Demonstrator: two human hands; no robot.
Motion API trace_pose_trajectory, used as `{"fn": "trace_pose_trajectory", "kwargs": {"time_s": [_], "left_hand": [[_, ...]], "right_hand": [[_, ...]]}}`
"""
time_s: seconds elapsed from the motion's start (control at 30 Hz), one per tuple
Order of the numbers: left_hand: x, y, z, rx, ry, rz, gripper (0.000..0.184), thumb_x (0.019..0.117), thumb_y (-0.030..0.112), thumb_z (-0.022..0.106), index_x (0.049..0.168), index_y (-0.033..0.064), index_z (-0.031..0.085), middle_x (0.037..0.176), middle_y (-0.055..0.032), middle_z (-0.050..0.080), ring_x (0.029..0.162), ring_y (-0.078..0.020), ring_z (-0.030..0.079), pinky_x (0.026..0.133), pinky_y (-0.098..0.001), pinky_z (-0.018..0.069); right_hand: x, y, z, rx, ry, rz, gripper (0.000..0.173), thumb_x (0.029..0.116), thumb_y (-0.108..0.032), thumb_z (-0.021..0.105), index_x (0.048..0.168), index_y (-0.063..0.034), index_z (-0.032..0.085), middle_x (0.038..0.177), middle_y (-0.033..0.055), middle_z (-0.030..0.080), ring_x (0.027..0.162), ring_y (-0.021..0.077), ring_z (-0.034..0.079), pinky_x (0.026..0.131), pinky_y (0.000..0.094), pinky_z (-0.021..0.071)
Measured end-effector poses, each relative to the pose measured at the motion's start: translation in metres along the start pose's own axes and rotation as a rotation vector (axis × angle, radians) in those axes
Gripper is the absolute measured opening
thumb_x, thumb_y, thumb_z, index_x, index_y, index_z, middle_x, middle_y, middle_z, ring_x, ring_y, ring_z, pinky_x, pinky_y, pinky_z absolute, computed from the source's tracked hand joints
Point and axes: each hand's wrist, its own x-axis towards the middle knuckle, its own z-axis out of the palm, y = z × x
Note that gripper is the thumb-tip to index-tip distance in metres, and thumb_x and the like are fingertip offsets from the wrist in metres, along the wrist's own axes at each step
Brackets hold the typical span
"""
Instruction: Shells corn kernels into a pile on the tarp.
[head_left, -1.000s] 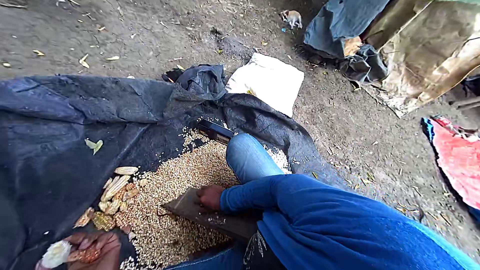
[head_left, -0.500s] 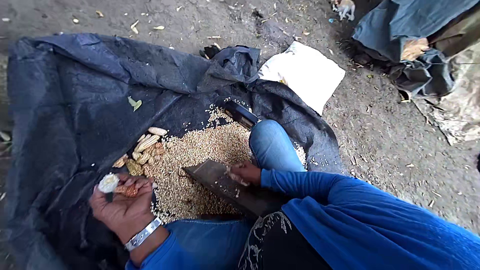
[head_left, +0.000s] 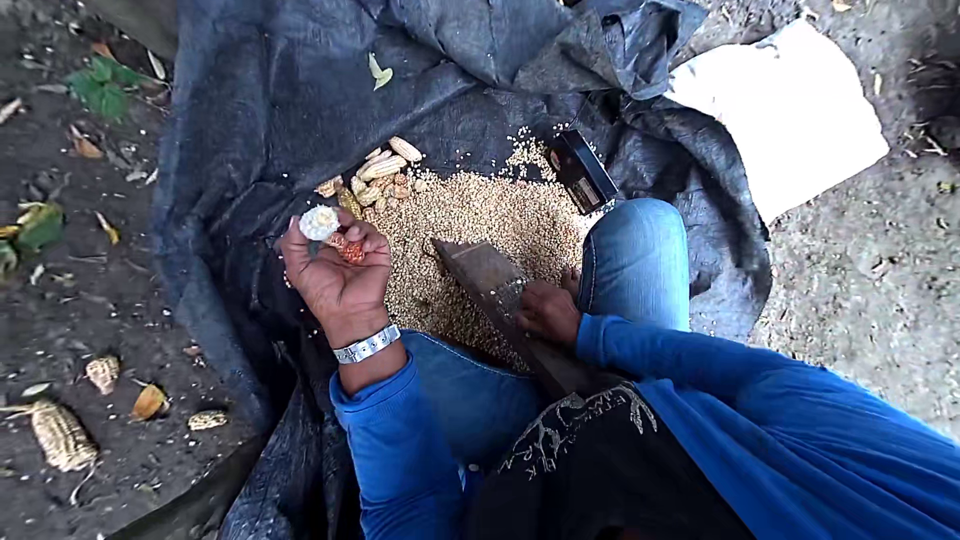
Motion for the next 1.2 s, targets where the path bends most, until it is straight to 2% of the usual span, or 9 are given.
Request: {"fn": "trace_pose_trajectory", "kwargs": {"time_s": [0.1,0.3,0.47,0.63,0.77,0.97,1.1,1.13,1.2], "left_hand": [[-0.008,-0.012,0.003,0.006,-0.112,-0.013,0.044,0.1070,0.049,0.026,0.103,0.0187,0.058,0.087,0.0042,0.055,0.069,-0.0028,0.054,0.064,-0.0132,0.0475],[-0.008,-0.024,0.013,-0.008,0.026,-0.056,0.036,0.1069,0.047,0.033,0.098,0.0195,0.055,0.082,0.0048,0.052,0.063,-0.0014,0.052,0.057,-0.0120,0.0457],[0.003,0.011,-0.010,-0.109,0.218,0.147,0.059,0.1067,0.055,0.025,0.077,0.0170,0.059,0.067,0.0015,0.059,0.055,-0.0088,0.055,0.055,-0.0228,0.0489],[-0.017,0.016,-0.021,-0.024,0.026,0.257,0.053,0.1085,0.052,0.018,0.087,0.0199,0.055,0.078,0.0045,0.055,0.067,-0.0054,0.055,0.065,-0.0180,0.0489],[-0.010,-0.006,0.007,-0.081,-0.007,0.095,0.054,0.1084,0.054,0.016,0.086,0.0201,0.052,0.075,0.0053,0.050,0.063,-0.0042,0.050,0.060,-0.0156,0.0456],[-0.021,-0.013,0.003,-0.070,0.079,0.048,0.047,0.1092,0.049,0.024,0.088,0.0178,0.052,0.076,0.0031,0.050,0.063,-0.0064,0.050,0.059,-0.0175,0.0452],[-0.026,0.000,-0.007,-0.018,0.071,0.166,0.050,0.1092,0.050,0.019,0.088,0.0178,0.051,0.077,0.0024,0.051,0.065,-0.0074,0.051,0.062,-0.0197,0.0468],[-0.026,0.001,-0.007,-0.020,0.072,0.175,0.050,0.1090,0.050,0.019,0.087,0.0182,0.050,0.077,0.0025,0.050,0.064,-0.0074,0.051,0.062,-0.0199,0.0471],[-0.023,-0.002,-0.001,-0.041,0.066,0.145,0.051,0.1089,0.052,0.017,0.087,0.0186,0.050,0.076,0.0028,0.049,0.064,-0.0070,0.050,0.061,-0.0193,0.0465]], "right_hand": [[0.029,0.007,0.000,-0.003,-0.170,0.190,0.038,0.0997,-0.032,0.060,0.096,0.0036,0.071,0.101,0.0213,0.070,0.099,0.0390,0.069,0.081,0.0565,0.0556],[0.110,0.037,0.028,-0.046,-0.207,0.343,0.037,0.1013,-0.040,0.063,0.107,-0.0056,0.075,0.117,0.0184,0.069,0.115,0.0391,0.064,0.092,0.0607,0.0534],[0.060,0.025,-0.008,0.110,-0.080,0.175,0.036,0.0978,-0.038,0.068,0.107,-0.0038,0.076,0.103,0.0177,0.070,0.095,0.0344,0.070,0.085,0.0553,0.0575],[-0.005,-0.002,-0.015,-0.025,-0.028,0.039,0.035,0.0987,-0.033,0.061,0.088,-0.0016,0.071,0.091,0.0190,0.068,0.088,0.0369,0.070,0.069,0.0535,0.0570],[0.061,0.003,0.007,-0.049,-0.239,0.290,0.032,0.1018,-0.031,0.058,0.106,-0.0031,0.074,0.110,0.0201,0.067,0.106,0.0383,0.066,0.084,0.0571,0.0549],[0.052,0.004,0.003,-0.106,-0.206,0.191,0.031,0.1015,-0.030,0.058,0.098,-0.0024,0.073,0.109,0.0204,0.066,0.109,0.0386,0.065,0.082,0.0556,0.0562],[0.004,0.012,-0.024,0.041,-0.176,0.230,0.039,0.1003,-0.035,0.058,0.094,-0.0003,0.073,0.100,0.0193,0.069,0.100,0.0362,0.068,0.084,0.0578,0.0545],[0.003,0.017,-0.029,0.201,-0.168,0.342,0.037,0.0997,-0.033,0.062,0.094,0.0011,0.074,0.097,0.0170,0.070,0.095,0.0311,0.068,0.085,0.0541,0.0544],[0.014,0.023,-0.033,0.641,-0.055,0.606,0.030,0.1035,-0.022,0.060,0.087,0.0024,0.065,0.077,0.0078,0.061,0.070,0.0150,0.058,0.069,0.0351,0.0508]]}}
